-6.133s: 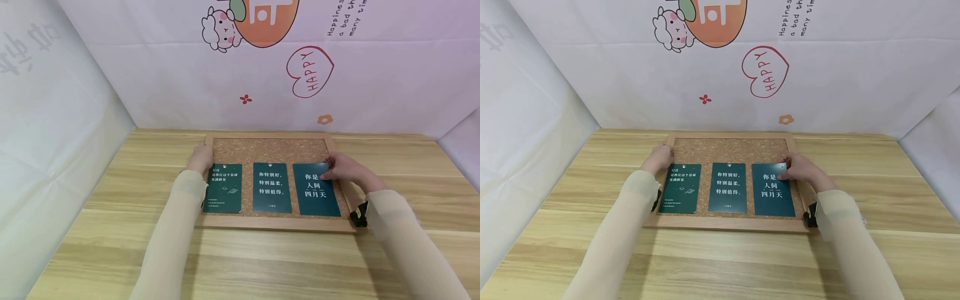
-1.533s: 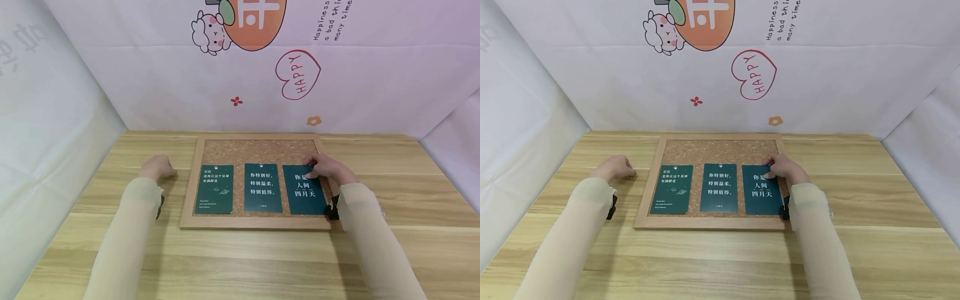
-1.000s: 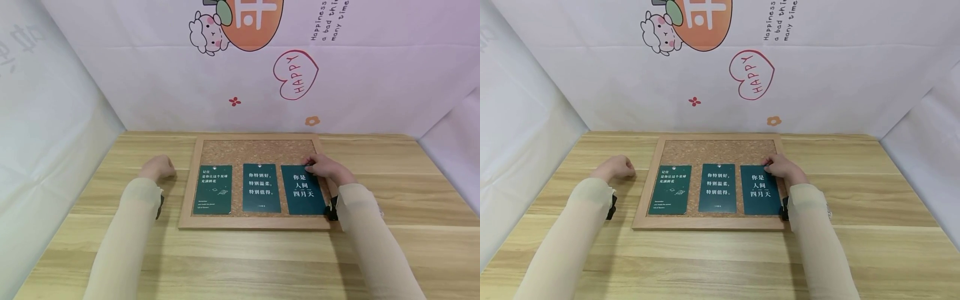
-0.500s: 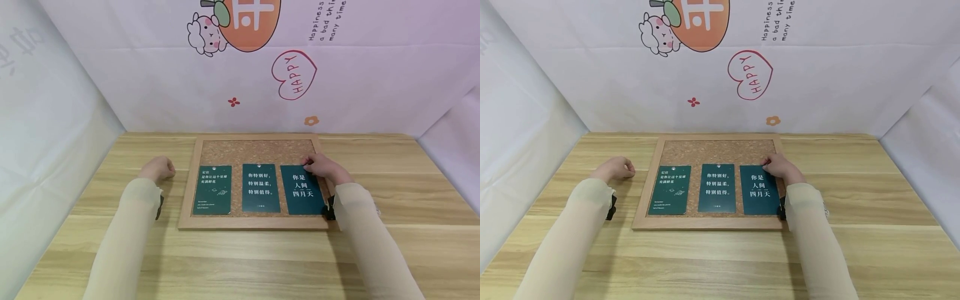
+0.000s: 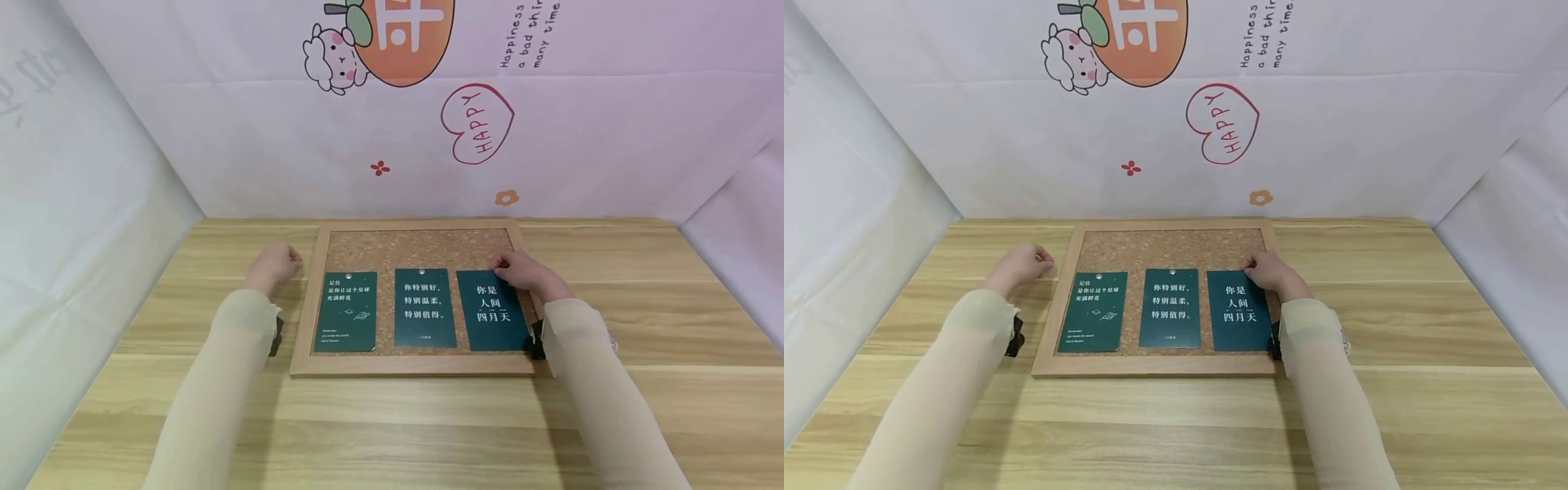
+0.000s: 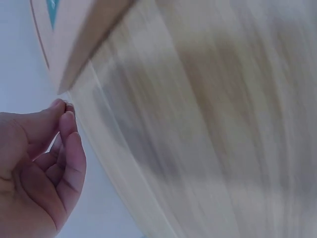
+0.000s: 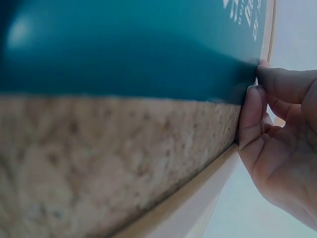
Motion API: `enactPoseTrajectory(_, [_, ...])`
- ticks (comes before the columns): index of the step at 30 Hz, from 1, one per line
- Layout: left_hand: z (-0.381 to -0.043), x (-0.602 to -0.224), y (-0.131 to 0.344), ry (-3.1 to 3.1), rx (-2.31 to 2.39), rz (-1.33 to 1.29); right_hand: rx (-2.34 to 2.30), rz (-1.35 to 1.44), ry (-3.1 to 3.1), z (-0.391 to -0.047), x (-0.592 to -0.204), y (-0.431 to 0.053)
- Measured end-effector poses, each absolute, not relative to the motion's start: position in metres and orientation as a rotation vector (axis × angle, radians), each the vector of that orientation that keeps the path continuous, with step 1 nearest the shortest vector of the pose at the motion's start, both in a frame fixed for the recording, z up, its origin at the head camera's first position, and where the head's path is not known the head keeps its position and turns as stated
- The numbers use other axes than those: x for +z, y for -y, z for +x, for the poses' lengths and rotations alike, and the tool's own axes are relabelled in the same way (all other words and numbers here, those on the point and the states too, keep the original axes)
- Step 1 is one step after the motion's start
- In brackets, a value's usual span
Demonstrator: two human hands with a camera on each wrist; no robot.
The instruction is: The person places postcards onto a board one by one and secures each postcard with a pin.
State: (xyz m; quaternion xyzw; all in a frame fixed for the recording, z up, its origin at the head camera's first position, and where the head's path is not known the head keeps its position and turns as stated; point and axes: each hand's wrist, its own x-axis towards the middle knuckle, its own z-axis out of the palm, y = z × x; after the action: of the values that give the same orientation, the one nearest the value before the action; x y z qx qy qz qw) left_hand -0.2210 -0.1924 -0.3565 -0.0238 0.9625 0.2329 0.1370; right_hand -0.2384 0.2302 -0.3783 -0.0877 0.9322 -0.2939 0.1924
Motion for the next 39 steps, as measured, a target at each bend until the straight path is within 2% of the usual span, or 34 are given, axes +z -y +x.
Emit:
enactPoseTrajectory(15, [-0.238,-0.357,0.136,-2.831,0.906,-0.066,-0.813,-0.228,-2.611,-0.240,-0.379,-0.229])
enactPoseTrajectory(39, [-0.241,-0.362,0.043,-2.671,1.382,-0.065,-0.812,-0.214,-2.601,-0.241,-0.379,-0.231])
